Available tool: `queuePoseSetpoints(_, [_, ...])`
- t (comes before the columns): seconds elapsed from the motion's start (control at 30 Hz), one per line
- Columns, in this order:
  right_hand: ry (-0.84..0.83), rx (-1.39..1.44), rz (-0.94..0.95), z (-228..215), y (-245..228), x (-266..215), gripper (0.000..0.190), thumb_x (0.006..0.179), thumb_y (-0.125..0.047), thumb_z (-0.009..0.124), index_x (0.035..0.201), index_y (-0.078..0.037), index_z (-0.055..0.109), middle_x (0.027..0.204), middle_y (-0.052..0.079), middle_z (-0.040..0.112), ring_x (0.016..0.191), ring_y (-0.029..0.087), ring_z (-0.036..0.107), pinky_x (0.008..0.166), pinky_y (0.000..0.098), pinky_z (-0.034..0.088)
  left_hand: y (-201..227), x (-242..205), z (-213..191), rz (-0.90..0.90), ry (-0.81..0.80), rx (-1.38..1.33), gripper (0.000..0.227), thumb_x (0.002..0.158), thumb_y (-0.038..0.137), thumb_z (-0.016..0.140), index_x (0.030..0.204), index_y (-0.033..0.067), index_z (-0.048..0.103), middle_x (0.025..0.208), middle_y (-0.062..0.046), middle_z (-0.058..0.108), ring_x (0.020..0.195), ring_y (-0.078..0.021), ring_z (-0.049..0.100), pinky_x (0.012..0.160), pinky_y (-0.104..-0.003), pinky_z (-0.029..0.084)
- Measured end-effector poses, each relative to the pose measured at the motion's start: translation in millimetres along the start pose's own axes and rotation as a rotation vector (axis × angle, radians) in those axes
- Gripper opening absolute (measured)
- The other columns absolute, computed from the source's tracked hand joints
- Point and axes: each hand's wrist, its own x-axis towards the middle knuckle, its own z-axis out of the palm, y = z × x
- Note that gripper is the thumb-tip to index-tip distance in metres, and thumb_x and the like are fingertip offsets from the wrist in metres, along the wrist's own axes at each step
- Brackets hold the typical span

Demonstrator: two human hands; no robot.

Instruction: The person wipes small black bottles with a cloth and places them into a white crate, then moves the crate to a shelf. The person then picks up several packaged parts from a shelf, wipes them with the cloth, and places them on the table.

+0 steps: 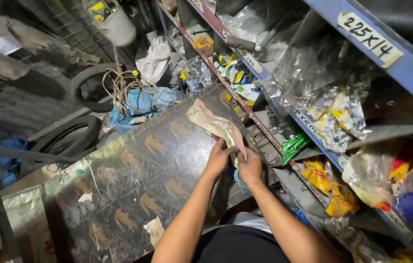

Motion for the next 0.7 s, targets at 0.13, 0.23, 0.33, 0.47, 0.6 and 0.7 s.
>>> queuePoseSetpoints(0.13, [-0.051, -0.146, -0.052, 7, 18, 13, 0.020, 0.087, -0.016, 0.066, 0.100, -0.016, 0.082, 0.081, 0.012, 0.076, 0.089, 0.031, 0.075, 0.075, 0.0426, 0.056, -24, 16, -6, -0.039, 0.017, 0.077, 0.052, 0.090, 0.015, 0.069, 0.140, 0.0059, 0.058, 0.122, -0.019, 0.069, 0.124, -0.0318, 0.060, 0.108, -0.050, 0.042])
queuePoseSetpoints(0.23, [-0.054, -0.286, 0.006, 12, 39, 20, 0.026, 0.087, -0.019, 0.064, 0.106, -0.016, 0.081, 0.092, 0.013, 0.078, 0.097, 0.036, 0.073, 0.082, 0.0466, 0.058, -26, 22, -4, -0.123, -0.072, 0.168, 0.066, 0.091, 0.020, 0.067, 0.150, -0.0029, 0.047, 0.142, -0.030, 0.058, 0.138, -0.0411, 0.051, 0.116, -0.053, 0.037])
queuePoseSetpoints(0.33, [-0.029, -0.293, 0.087, 10, 41, 24, 0.033, 0.088, -0.021, 0.063, 0.119, -0.015, 0.076, 0.105, 0.016, 0.077, 0.108, 0.037, 0.070, 0.090, 0.0493, 0.057, -10, 19, 2, -0.183, -0.089, 0.234, 0.078, 0.088, 0.032, 0.071, 0.152, -0.0034, 0.044, 0.142, -0.029, 0.058, 0.140, -0.0414, 0.049, 0.117, -0.054, 0.037])
queuePoseSetpoints(0.47, [0.041, -0.219, 0.163, -7, 11, 14, 0.040, 0.093, -0.026, 0.066, 0.131, -0.012, 0.069, 0.111, 0.016, 0.076, 0.114, 0.039, 0.068, 0.096, 0.0525, 0.054, 3, 11, 7, -0.233, -0.058, 0.391, 0.081, 0.093, 0.042, 0.065, 0.156, -0.0010, 0.039, 0.147, -0.029, 0.053, 0.142, -0.0392, 0.047, 0.117, -0.052, 0.037])
queuePoseSetpoints(0.6, [0.139, -0.283, 0.185, -23, -1, 7, 0.027, 0.090, -0.032, 0.070, 0.117, -0.027, 0.072, 0.110, 0.000, 0.077, 0.116, 0.026, 0.068, 0.100, 0.0440, 0.054, 49, -24, 24, -0.108, -0.076, 0.482, 0.062, 0.097, 0.036, 0.062, 0.149, 0.0032, 0.051, 0.154, -0.032, 0.043, 0.144, -0.0464, 0.040, 0.121, -0.055, 0.033])
queuePoseSetpoints(0.7, [0.171, 0.059, 0.080, -32, 7, -6, 0.020, 0.093, -0.014, 0.064, 0.108, -0.007, 0.076, 0.107, 0.018, 0.077, 0.112, 0.035, 0.070, 0.100, 0.0461, 0.053, 28, -29, 33, -0.030, -0.172, 0.457, 0.037, 0.098, 0.029, 0.059, 0.130, 0.0125, 0.069, 0.121, -0.025, 0.071, 0.123, -0.0430, 0.062, 0.107, -0.052, 0.048])
